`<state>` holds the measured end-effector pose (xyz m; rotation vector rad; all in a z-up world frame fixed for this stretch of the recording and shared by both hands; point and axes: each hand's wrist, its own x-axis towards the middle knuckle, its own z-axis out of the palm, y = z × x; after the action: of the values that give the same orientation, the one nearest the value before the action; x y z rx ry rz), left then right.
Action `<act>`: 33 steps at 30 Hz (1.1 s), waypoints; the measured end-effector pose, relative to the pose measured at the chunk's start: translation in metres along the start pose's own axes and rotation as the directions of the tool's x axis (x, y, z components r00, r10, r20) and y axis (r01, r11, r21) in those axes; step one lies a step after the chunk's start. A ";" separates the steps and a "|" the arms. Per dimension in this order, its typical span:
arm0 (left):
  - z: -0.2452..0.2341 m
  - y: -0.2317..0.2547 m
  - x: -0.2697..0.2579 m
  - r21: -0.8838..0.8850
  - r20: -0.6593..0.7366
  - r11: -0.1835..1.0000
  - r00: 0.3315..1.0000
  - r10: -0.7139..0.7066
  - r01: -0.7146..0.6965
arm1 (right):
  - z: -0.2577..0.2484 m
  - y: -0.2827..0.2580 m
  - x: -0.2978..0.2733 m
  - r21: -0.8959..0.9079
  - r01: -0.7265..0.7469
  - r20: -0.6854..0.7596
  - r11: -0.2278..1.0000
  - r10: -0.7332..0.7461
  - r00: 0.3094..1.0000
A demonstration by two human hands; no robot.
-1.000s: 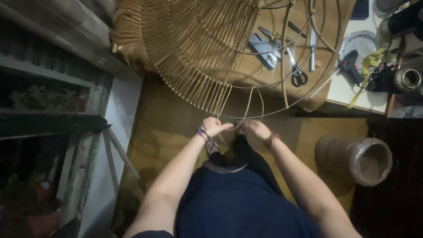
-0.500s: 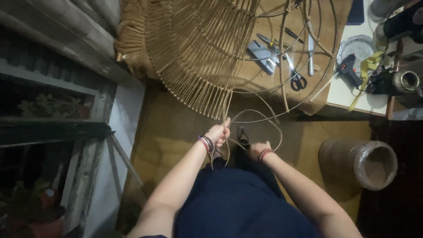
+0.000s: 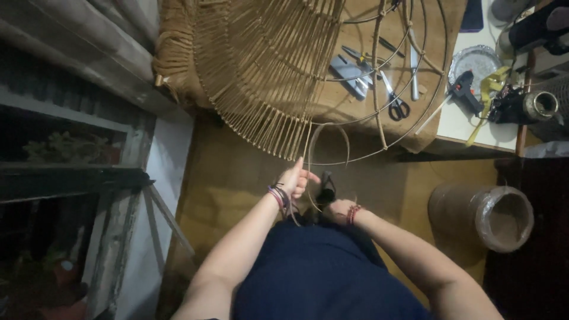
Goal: Weaving thin strands of material around a metal frame to create a furniture component
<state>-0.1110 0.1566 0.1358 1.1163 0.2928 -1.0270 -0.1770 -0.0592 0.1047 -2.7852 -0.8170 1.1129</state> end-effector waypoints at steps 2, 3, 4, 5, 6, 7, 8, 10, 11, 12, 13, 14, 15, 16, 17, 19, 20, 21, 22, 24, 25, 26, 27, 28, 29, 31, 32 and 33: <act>0.005 0.000 0.006 0.022 -0.130 0.999 0.991 -0.021 0.024 | 0.067 0.040 0.039 0.217 -0.247 0.130 0.944 0.223 0.966; 0.004 0.003 0.004 0.019 -0.130 0.999 0.991 -0.026 0.029 | 0.016 -0.003 0.018 0.217 -0.248 0.136 0.944 0.222 0.965; 0.003 0.006 0.002 0.401 -0.264 0.913 0.964 0.033 0.079 | -0.051 -0.029 0.002 0.882 -0.169 0.021 0.440 0.321 0.947; 0.003 0.011 0.003 0.713 -0.354 0.681 0.924 0.142 0.168 | -0.131 -0.039 -0.016 0.931 0.153 0.023 -0.332 0.470 0.882; -0.001 0.012 0.004 0.713 -0.349 0.681 0.927 0.139 0.167 | -0.145 -0.025 -0.009 0.930 0.152 0.026 -0.333 0.474 0.880; -0.005 0.013 0.005 0.841 -0.357 0.492 0.914 0.192 0.225 | -0.158 -0.012 -0.001 0.854 0.324 -0.111 -0.406 0.466 0.878; -0.010 0.014 0.004 0.919 -0.350 0.277 0.904 0.245 0.281 | -0.172 0.001 0.007 0.741 0.476 -0.246 -0.474 0.468 0.849; -0.005 0.022 -0.006 0.924 -0.338 0.276 0.903 0.265 0.265 | -0.187 0.000 -0.015 0.830 0.540 -0.416 -0.139 0.491 0.765; -0.002 0.025 -0.011 0.928 -0.325 0.278 0.903 0.280 0.248 | -0.193 -0.001 -0.027 0.812 0.544 -0.575 0.212 0.450 0.683; -0.003 0.010 0.004 0.928 -0.325 0.278 0.904 0.279 0.248 | -0.158 -0.002 -0.025 0.813 0.543 -0.574 0.212 0.450 0.684; -0.006 -0.004 0.021 0.811 -0.348 0.569 0.895 0.279 0.138 | -0.123 -0.002 -0.021 0.685 0.498 -0.657 0.531 0.155 0.738; -0.009 -0.018 0.037 0.606 -0.369 0.796 0.889 0.271 0.009 | -0.089 -0.002 -0.018 0.431 0.476 -0.603 0.767 -0.147 0.784; -0.005 -0.012 0.026 0.607 -0.369 0.795 0.888 0.274 0.006 | 0.001 0.012 -0.016 0.428 0.477 -0.605 0.768 -0.149 0.782; -0.002 -0.006 0.015 0.336 -0.286 0.941 0.947 0.148 -0.046 | 0.075 0.032 -0.007 0.318 0.134 -0.253 0.939 -0.052 0.966; 0.002 -0.001 0.005 0.030 -0.161 0.998 0.986 0.052 -0.048 | 0.135 0.062 0.022 0.060 -0.170 0.094 0.984 0.164 0.982; 0.005 0.012 -0.006 0.174 -0.141 0.983 0.987 0.078 -0.053 | 0.042 0.021 0.000 0.452 -0.150 0.017 0.879 0.159 0.987; 0.007 0.017 -0.011 0.314 -0.116 0.948 0.989 0.096 -0.056 | -0.015 0.008 -0.003 0.770 -0.078 -0.054 0.633 0.185 0.981; -0.002 0.003 0.002 0.310 -0.119 0.949 0.988 0.094 -0.053 | -0.074 -0.021 -0.021 0.770 -0.079 -0.050 0.633 0.182 0.982; -0.010 -0.011 0.016 0.622 -0.202 0.781 0.953 0.225 -0.052 | -0.141 -0.045 -0.038 0.991 0.096 -0.118 0.095 0.266 0.957; -0.017 -0.012 0.020 0.856 -0.232 0.517 0.898 0.375 0.005 | -0.199 -0.031 -0.044 0.839 0.296 -0.124 -0.457 0.371 0.921; -0.015 -0.003 0.010 0.896 -0.269 0.430 0.902 0.338 0.106 | -0.183 0.000 -0.028 0.813 0.443 -0.269 -0.378 0.431 0.861; -0.013 0.005 0.001 0.921 -0.309 0.334 0.901 0.305 0.203 | -0.166 0.032 -0.012 0.763 0.578 -0.408 -0.291 0.477 0.779; -0.013 -0.005 0.012 0.922 -0.308 0.330 0.903 0.300 0.204 | -0.164 0.018 -0.025 0.761 0.577 -0.404 -0.295 0.480 0.778; -0.013 -0.016 0.024 0.830 -0.330 0.543 0.899 0.286 0.132 | -0.163 0.003 -0.037 0.884 0.457 -0.467 0.094 0.185 0.865; -0.011 -0.028 0.037 0.684 -0.352 0.728 0.897 0.268 0.051 | -0.162 -0.010 -0.051 0.783 0.367 -0.362 0.501 -0.112 0.925; 0.007 -0.009 0.010 0.385 -0.245 0.922 0.959 0.146 -0.042 | -0.029 -0.010 -0.034 0.276 0.278 -0.109 0.920 -0.257 0.960; 0.014 0.002 -0.002 0.029 -0.091 0.997 0.993 0.073 -0.071 | 0.025 0.001 -0.025 -0.388 0.250 0.174 0.887 -0.196 0.965; 0.016 0.011 -0.006 0.025 -0.094 0.997 0.993 0.076 -0.074 | 0.013 0.018 -0.022 -0.391 0.254 0.176 0.885 -0.199 0.964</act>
<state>-0.1104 0.1468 0.1534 1.1891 0.3144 -0.9141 -0.1906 -0.0870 0.1048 -2.8391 -1.5134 1.2098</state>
